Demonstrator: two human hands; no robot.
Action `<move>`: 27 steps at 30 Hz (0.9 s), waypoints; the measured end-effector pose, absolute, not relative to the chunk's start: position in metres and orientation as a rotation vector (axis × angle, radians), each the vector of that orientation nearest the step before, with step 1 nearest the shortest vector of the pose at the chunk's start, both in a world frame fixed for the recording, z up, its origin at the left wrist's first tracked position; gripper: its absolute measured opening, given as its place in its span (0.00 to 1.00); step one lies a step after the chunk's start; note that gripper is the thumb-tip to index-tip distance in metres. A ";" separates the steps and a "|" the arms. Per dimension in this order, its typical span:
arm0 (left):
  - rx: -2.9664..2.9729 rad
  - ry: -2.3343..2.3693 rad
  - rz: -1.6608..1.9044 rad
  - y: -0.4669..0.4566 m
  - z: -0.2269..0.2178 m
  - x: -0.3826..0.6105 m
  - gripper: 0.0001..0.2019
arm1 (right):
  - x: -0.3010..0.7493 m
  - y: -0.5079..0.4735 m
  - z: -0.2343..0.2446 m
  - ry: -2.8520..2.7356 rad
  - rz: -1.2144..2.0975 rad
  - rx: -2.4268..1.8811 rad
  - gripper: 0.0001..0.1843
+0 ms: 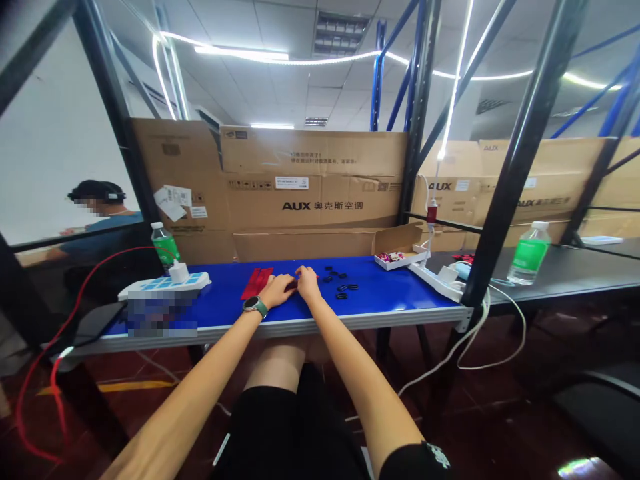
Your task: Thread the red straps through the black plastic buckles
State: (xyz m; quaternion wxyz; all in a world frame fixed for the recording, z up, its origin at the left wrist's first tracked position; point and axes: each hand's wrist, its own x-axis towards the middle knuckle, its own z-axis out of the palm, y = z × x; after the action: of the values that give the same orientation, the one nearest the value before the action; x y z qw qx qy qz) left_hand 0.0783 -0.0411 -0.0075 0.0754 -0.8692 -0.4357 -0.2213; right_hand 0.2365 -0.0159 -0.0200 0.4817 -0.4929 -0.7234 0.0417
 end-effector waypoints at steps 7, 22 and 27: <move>-2.617 -1.286 -0.738 -0.039 -0.010 0.078 0.08 | 0.254 -0.014 -0.023 -1.490 0.091 -1.414 0.21; -2.511 -1.513 -0.904 -0.042 -0.005 0.072 0.14 | 0.257 -0.029 -0.016 -1.776 0.008 -1.755 0.14; -2.559 -1.462 -0.843 -0.039 -0.007 0.071 0.13 | 0.239 -0.034 -0.015 -2.033 -0.208 -1.718 0.14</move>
State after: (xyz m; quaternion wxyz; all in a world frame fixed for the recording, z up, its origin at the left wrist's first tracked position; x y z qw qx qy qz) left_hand 0.0710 -0.0393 -0.0071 0.0381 -0.8342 -0.4765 -0.2749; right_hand 0.2390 -0.0338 -0.0154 0.2338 -0.6255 -0.7405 -0.0759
